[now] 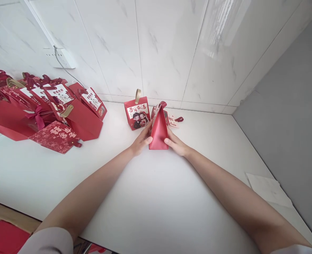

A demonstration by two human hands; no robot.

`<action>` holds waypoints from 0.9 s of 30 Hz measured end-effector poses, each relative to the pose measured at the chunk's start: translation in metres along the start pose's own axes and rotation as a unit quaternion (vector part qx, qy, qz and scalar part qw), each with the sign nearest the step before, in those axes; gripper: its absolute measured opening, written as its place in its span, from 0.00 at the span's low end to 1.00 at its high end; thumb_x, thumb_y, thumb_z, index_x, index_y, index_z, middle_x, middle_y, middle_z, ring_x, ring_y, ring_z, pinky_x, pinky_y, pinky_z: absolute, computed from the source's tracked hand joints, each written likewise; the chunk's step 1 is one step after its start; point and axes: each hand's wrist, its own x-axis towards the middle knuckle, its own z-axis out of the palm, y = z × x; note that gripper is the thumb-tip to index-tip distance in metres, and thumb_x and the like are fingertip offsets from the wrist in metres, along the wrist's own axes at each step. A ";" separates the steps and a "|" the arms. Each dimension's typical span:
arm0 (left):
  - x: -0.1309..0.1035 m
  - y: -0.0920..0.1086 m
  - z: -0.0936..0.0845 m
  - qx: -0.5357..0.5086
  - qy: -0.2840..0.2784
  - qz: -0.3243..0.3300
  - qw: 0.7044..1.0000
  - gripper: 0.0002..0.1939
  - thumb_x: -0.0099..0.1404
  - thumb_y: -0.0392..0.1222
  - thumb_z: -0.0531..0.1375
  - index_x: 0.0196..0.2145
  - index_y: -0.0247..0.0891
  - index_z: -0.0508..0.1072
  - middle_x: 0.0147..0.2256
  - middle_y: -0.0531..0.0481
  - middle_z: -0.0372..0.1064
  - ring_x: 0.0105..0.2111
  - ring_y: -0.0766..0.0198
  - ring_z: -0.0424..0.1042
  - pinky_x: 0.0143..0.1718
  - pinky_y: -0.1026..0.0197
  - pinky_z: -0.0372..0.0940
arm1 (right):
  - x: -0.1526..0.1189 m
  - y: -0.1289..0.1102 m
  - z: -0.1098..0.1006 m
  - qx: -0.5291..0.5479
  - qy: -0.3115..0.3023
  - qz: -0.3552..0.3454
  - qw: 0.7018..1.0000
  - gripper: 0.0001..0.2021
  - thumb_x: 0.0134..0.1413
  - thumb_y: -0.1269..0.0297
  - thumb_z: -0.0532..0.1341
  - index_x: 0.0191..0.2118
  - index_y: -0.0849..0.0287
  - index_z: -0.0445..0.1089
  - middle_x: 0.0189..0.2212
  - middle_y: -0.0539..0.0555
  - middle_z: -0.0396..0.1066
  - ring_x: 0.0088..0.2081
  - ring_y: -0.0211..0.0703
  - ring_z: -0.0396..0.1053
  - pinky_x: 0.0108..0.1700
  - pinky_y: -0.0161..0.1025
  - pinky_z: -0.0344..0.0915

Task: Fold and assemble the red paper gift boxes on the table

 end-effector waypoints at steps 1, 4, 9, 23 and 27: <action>0.000 -0.001 0.000 0.000 0.000 0.002 1.000 0.37 0.60 0.62 0.61 0.64 0.50 0.62 0.64 0.45 0.57 0.64 0.46 0.57 0.64 0.45 0.58 | 0.000 0.001 -0.002 0.009 -0.008 0.001 1.000 0.39 0.59 0.37 0.54 0.70 0.48 0.48 0.69 0.53 0.49 0.70 0.51 0.43 0.69 0.53 0.47; 0.001 -0.005 -0.001 0.003 -0.004 0.010 1.000 0.38 0.61 0.61 0.61 0.65 0.50 0.59 0.65 0.45 0.56 0.65 0.46 0.55 0.64 0.44 0.57 | 0.002 0.002 -0.004 0.034 -0.017 -0.007 0.999 0.37 0.60 0.39 0.54 0.70 0.48 0.47 0.69 0.53 0.50 0.69 0.51 0.48 0.68 0.51 0.51; 0.001 -0.004 0.001 -0.004 -0.001 0.001 1.000 0.37 0.61 0.62 0.60 0.64 0.49 0.61 0.67 0.46 0.52 0.66 0.45 0.53 0.64 0.44 0.57 | 0.003 0.007 -0.002 0.007 0.018 0.005 1.000 0.37 0.60 0.41 0.55 0.70 0.48 0.47 0.68 0.54 0.53 0.66 0.53 0.55 0.66 0.51 0.56; -0.003 -0.016 -0.002 -0.056 0.039 -0.049 0.996 0.30 0.63 0.62 0.56 0.58 0.45 0.70 0.57 0.46 0.68 0.64 0.47 0.59 0.63 0.44 0.60 | 0.003 0.017 -0.004 -0.024 0.024 0.029 0.999 0.41 0.58 0.43 0.59 0.71 0.48 0.41 0.68 0.58 0.50 0.60 0.54 0.62 0.60 0.53 0.62; 0.001 -0.016 -0.007 -0.133 0.142 -0.084 0.977 0.30 0.64 0.64 0.54 0.53 0.38 0.73 0.52 0.44 0.73 0.58 0.46 0.67 0.58 0.45 0.66 | 0.003 0.020 -0.006 -0.046 0.035 0.035 0.998 0.42 0.59 0.46 0.60 0.71 0.49 0.39 0.61 0.59 0.61 0.50 0.51 0.69 0.54 0.51 0.67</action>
